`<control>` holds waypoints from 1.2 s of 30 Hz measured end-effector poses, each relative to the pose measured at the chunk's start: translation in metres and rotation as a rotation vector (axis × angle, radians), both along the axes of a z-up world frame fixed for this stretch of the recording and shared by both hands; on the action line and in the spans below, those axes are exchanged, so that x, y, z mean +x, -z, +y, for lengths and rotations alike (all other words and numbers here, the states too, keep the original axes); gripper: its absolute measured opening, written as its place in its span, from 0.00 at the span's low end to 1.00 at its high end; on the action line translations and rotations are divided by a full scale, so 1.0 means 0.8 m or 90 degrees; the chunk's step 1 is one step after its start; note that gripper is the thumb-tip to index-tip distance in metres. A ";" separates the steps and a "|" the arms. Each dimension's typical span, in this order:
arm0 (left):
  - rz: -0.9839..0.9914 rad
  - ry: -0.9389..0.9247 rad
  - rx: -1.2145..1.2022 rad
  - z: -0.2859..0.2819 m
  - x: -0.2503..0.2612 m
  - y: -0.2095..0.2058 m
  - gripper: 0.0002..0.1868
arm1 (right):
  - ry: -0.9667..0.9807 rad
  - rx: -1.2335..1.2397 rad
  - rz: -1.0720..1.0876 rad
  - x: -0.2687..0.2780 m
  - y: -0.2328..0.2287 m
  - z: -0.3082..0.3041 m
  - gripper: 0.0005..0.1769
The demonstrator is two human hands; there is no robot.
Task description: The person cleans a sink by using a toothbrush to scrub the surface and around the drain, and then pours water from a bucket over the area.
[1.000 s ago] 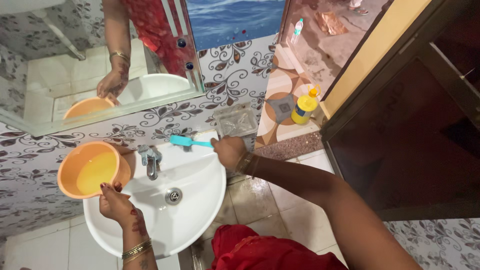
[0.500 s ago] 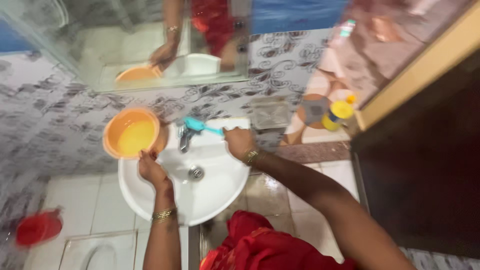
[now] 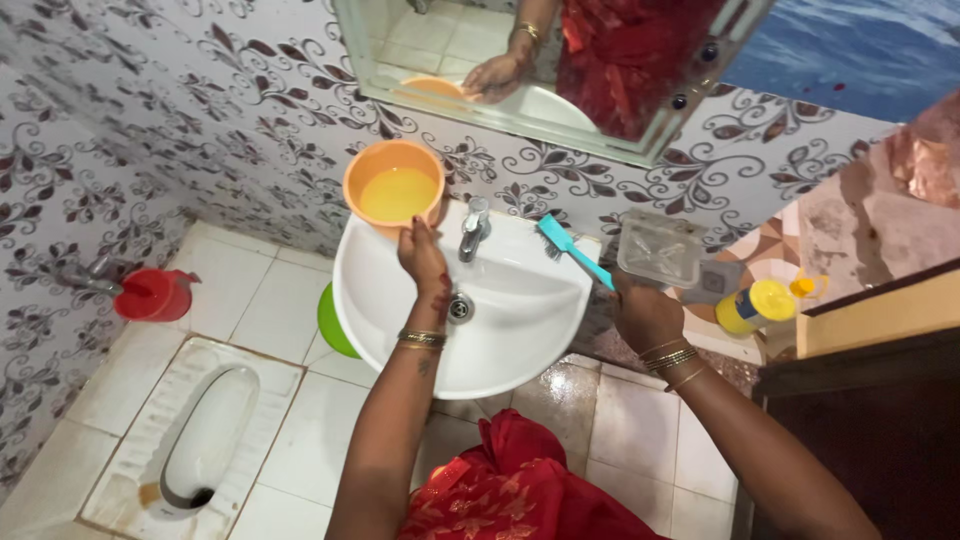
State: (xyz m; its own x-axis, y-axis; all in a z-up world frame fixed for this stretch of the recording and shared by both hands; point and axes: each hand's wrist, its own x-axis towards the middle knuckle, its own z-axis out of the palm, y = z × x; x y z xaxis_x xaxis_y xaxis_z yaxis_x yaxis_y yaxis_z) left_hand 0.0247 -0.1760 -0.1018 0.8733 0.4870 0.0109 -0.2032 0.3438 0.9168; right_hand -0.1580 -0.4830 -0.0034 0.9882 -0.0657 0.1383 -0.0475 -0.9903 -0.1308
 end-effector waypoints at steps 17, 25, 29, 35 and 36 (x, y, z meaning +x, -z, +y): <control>0.014 -0.042 -0.244 -0.047 0.101 0.024 0.18 | -0.046 0.051 0.067 0.027 -0.023 0.043 0.09; 0.045 -0.071 -0.288 -0.060 0.125 0.013 0.17 | -0.048 0.033 0.066 0.076 -0.007 0.083 0.10; 0.129 -0.065 -0.161 -0.061 0.107 -0.001 0.17 | -0.094 0.053 0.017 0.039 0.002 0.034 0.11; 0.136 -0.096 -0.091 -0.074 0.081 -0.022 0.17 | 0.007 -0.045 0.075 -0.011 -0.020 0.004 0.12; 0.122 -0.109 -0.089 -0.075 0.079 -0.022 0.16 | 0.014 -0.038 0.074 -0.013 -0.021 0.008 0.12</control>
